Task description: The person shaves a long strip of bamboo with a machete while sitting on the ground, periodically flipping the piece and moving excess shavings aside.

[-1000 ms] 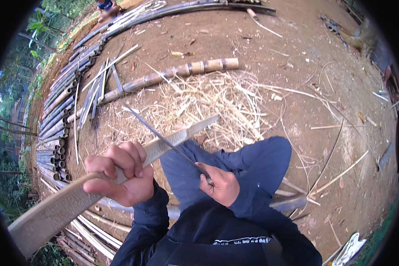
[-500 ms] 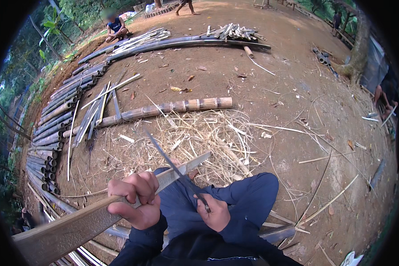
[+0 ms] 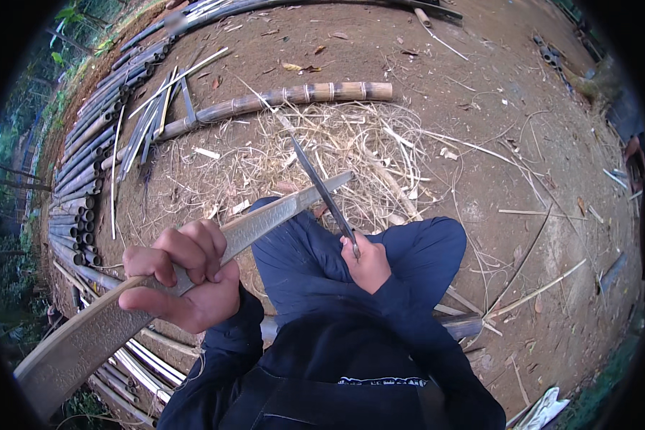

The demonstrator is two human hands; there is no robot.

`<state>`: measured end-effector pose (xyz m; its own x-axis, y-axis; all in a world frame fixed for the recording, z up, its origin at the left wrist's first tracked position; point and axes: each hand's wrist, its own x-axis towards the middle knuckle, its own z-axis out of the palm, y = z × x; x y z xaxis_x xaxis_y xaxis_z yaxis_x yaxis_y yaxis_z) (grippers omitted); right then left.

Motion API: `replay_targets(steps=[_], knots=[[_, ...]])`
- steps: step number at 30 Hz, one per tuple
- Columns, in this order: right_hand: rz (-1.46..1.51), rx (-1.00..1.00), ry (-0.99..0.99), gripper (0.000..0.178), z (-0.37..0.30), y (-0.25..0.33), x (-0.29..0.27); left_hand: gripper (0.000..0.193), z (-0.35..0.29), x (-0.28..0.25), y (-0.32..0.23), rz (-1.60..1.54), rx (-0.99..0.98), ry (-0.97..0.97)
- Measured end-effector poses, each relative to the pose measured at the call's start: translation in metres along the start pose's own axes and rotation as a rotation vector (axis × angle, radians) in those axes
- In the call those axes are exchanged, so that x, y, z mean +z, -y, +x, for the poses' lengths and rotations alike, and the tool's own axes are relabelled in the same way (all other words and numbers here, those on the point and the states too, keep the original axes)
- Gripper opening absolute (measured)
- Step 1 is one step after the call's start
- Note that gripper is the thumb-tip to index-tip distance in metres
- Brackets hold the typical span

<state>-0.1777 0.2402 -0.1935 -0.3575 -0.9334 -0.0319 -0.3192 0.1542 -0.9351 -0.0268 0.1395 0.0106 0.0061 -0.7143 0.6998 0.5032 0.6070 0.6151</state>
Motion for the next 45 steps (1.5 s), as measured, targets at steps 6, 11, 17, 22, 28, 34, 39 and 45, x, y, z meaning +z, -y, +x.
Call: replay_targets(steps=[6, 11, 17, 22, 28, 34, 39, 45], knots=[[0.153, -0.256, -0.044, 0.017, -0.019, 0.058, 0.002, 0.046, 0.000, -0.001, 0.003, 0.007, 0.040, -0.005], [0.021, 0.006, 0.040, 0.018, -0.001, -0.007, -0.002, 0.048, -0.007, -0.011, -0.004, 0.073, 0.058, 0.000], [0.125, -0.250, 0.037, 0.012, -0.012, 0.024, -0.001, 0.046, -0.008, -0.004, -0.003, 0.063, 0.078, 0.024], [-0.139, -0.063, 0.018, 0.015, 0.028, -0.062, -0.007, 0.045, -0.004, -0.018, 0.003, 0.100, 0.066, -0.093], [-0.036, -0.422, 0.054, 0.017, 0.015, -0.006, 0.006, 0.043, 0.003, -0.035, -0.002, 0.112, 0.064, -0.089], [-0.488, 0.202, 0.178, 0.025, 0.096, -0.192, -0.019, 0.043, 0.010, -0.047, 0.004, 0.152, 0.042, -0.152], [-0.331, -0.029, 0.270, 0.022, 0.071, -0.067, -0.012, 0.043, 0.021, -0.049, 0.010, 0.176, 0.055, -0.152], [-0.297, 0.264, 0.153, 0.025, 0.108, -0.176, 0.000, 0.043, 0.032, -0.038, 0.015, 0.249, 0.064, -0.164]])
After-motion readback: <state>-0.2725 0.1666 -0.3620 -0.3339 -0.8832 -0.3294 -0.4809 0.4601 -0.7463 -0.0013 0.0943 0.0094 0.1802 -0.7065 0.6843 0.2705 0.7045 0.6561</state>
